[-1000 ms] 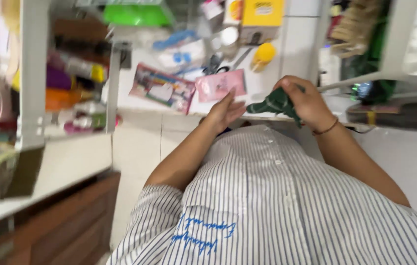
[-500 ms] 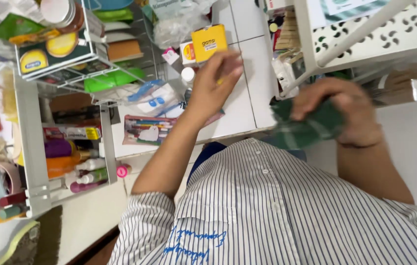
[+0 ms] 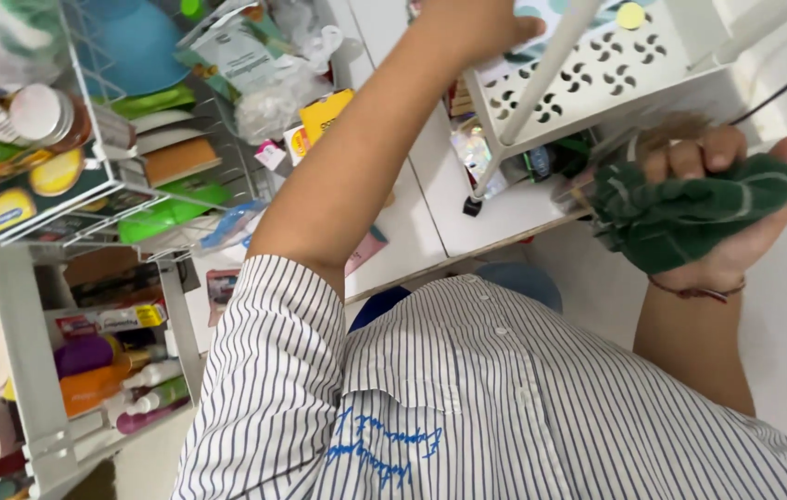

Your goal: The person wipes and sorts various small items on a cluttered countertop, including makeup brushes, a face mask packet, a hanger, a paper, wooden clothespins, and a green sachet. They use a green cloth to wipe each item and place them back on the counter or into a white basket.

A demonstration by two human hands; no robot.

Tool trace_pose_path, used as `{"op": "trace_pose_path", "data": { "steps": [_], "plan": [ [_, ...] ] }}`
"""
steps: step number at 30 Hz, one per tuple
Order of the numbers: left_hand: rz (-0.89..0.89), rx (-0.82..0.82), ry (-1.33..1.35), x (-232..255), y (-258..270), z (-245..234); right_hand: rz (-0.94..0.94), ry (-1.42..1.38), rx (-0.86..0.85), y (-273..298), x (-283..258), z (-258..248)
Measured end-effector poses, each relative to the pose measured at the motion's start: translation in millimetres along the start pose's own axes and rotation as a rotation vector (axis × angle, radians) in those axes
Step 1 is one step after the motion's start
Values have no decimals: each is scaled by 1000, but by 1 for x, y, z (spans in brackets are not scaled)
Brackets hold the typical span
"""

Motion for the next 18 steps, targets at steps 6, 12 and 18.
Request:
{"op": "trace_pose_path", "data": {
  "steps": [6,12,18],
  "plan": [
    [-199,-133,71,-4,-12,2,16,-22,77,0,4,25],
    [-238,-149,3,-2,-15,-8,37,-48,-12,-4,16,40],
    [-223,-166,-20,-5,-22,-3,134,-47,16,-5,33,51]
  ]
}}
Point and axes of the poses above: each hand's wrist, its own y-axis away from the middle knuckle, its own z-axis out of the palm, x = y × z, the point moved 5 cm from there along -y, towards the middle knuckle, and after that the axes turned 7 degrees about -z, right-handed, at the moved point
